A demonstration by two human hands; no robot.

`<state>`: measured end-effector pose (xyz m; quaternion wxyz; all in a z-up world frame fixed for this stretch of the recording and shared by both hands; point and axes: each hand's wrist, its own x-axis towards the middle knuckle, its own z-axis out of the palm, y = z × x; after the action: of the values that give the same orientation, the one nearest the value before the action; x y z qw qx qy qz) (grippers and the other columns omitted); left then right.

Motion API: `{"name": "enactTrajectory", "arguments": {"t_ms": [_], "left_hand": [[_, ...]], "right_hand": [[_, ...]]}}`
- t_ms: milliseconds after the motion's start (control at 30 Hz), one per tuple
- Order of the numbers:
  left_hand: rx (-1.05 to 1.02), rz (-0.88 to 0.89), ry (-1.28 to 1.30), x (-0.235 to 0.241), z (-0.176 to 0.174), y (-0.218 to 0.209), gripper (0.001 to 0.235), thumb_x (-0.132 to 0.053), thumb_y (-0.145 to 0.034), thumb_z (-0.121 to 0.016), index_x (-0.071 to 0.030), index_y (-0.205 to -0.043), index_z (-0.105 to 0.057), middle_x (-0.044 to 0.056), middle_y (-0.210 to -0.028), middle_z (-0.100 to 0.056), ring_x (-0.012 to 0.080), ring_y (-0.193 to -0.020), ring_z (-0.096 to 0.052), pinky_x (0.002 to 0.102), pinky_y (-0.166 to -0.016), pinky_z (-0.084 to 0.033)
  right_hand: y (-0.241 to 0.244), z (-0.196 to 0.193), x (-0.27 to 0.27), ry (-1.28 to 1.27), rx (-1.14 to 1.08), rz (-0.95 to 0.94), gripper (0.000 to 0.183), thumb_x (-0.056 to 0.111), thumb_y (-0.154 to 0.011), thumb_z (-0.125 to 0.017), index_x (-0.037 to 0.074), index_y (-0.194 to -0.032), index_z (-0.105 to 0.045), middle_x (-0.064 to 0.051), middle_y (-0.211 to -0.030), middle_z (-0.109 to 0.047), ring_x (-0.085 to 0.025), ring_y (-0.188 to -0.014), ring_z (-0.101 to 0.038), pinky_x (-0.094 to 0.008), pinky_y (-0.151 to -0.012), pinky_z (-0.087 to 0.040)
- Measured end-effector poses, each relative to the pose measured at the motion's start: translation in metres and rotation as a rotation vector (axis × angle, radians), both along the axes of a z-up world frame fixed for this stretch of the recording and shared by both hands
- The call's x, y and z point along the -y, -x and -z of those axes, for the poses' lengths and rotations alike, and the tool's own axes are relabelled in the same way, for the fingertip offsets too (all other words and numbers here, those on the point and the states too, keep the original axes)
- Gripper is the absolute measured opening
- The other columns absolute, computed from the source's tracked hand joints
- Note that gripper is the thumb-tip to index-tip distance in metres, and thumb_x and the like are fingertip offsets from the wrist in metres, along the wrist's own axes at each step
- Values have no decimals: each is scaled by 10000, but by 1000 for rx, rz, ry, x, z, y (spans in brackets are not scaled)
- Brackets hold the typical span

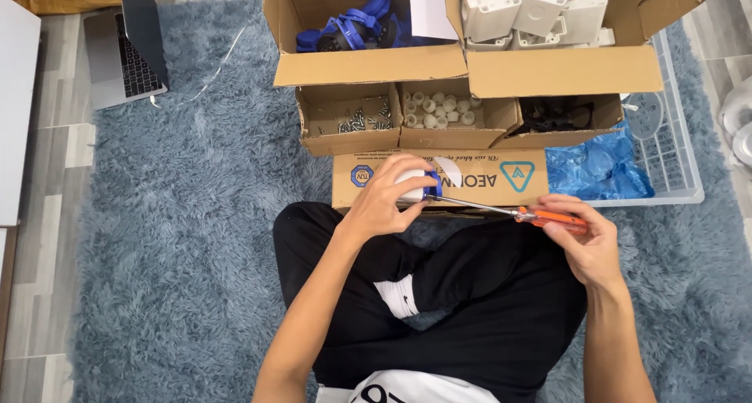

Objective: The person sits on a blue rug and uses an orange screwdriver to tighten screws on white and blue plastic electrical components. They handle the parts with both hands, occasionally picking up new pieces from a cardboard box filled with hardware and placing finished items back into the box.

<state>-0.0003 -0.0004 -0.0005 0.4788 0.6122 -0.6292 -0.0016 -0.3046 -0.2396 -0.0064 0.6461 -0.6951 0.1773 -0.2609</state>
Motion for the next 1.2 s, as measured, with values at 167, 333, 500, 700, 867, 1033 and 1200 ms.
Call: {"name": "enactTrajectory", "arguments": {"t_ms": [167, 333, 500, 700, 867, 1033, 1200], "left_hand": [[6, -1, 7, 0, 4, 0, 370, -37, -947, -857, -135, -1274, -713, 97, -1382, -657, 352, -1303, -622, 527, -1154, -549], [9, 0, 3, 1, 5, -2, 364, -51, -950, -856, -146, -1272, -713, 92, -1389, -658, 352, -1311, -621, 535, -1159, -545], [3, -6, -2, 0, 5, 0, 375, -34, -935, -856, -148, -1263, -715, 81, -1387, -658, 346, -1311, -620, 532, -1153, -551], [15, -15, 1, 0, 8, -1, 351, -43, -945, -863, -152, -1246, -719, 76, -1402, -659, 346, -1317, -627, 531, -1139, -558], [13, -1, 8, 1, 6, 0, 334, -27, -935, -850, -130, -1222, -714, 95, -1384, -655, 355, -1297, -626, 534, -1132, -562], [11, -5, 1, 0, 7, -1, 329, -46, -942, -847, -138, -1228, -712, 87, -1396, -655, 356, -1315, -618, 544, -1139, -554], [6, -6, -4, 1, 6, -1, 324, -28, -923, -814, -133, -1213, -716, 85, -1384, -654, 349, -1316, -614, 542, -1142, -551]], "right_hand": [[-6, 3, -4, -43, -197, 164, 272, 134, -1187, -566, -96, -1189, -712, -255, -818, -719, -286, -667, -715, -329, -662, -593], [0, 9, 3, -37, -90, 121, 150, 3, -1067, -683, -79, -1187, -717, -255, -1127, -773, -294, -838, -767, -300, -739, -636], [12, 28, 13, -27, -4, 61, 238, -67, -999, -710, -45, -1237, -713, -197, -1298, -714, -291, -1203, -739, -374, -1074, -686], [4, 10, 4, 75, -57, 31, 294, -17, -970, -731, -30, -1262, -703, -240, -1393, -698, -325, -1363, -690, -407, -1179, -601], [2, 12, -2, -29, -189, 144, 290, 136, -1172, -572, -121, -1212, -699, -299, -933, -749, -329, -692, -743, -359, -714, -654], [0, 6, -3, 33, -92, 121, 129, -16, -1069, -680, -94, -1164, -721, -241, -1109, -773, -294, -833, -778, -290, -733, -653], [8, 17, 7, 52, 12, 43, 183, -62, -975, -746, 6, -1145, -739, -184, -1225, -735, -287, -1216, -727, -382, -1146, -616]]}}
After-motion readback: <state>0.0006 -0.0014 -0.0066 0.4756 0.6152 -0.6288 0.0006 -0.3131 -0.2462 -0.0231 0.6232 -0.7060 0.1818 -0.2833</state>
